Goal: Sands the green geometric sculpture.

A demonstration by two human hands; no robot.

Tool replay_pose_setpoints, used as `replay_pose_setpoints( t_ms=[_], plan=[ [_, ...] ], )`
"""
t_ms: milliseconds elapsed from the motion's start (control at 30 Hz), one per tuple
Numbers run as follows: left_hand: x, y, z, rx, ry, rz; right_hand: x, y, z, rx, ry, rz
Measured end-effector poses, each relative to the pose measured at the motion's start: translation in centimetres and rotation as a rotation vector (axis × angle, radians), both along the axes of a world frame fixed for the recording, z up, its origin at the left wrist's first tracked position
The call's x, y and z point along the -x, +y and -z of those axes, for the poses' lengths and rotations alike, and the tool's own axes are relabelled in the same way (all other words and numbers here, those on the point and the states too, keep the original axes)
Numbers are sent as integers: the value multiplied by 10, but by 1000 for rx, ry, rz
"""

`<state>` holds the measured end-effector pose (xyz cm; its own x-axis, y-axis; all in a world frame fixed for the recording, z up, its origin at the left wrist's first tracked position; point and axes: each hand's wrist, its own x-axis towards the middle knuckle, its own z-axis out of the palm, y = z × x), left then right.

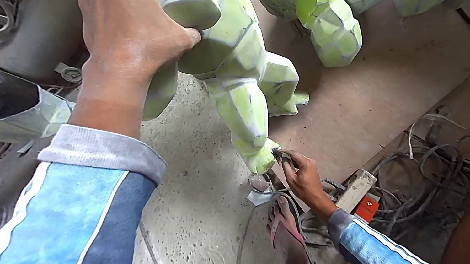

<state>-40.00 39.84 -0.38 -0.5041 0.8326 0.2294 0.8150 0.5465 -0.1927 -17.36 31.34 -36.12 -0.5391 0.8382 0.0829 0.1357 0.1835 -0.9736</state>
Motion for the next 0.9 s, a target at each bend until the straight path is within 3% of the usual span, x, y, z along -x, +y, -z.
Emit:
replay_pose_setpoints(
  t_ms=[267, 533, 900],
  plan=[
    [-2, 2, 0, 0, 4, -24, -14, -5, 17, -155, -149, -91],
    [-1, 1, 1, 6, 5, -19, -14, 3, 9, -139, -15, 14],
    [-5, 3, 1, 6, -19, -62, -22, 36, -4, -73, 111, -280]
  ],
)
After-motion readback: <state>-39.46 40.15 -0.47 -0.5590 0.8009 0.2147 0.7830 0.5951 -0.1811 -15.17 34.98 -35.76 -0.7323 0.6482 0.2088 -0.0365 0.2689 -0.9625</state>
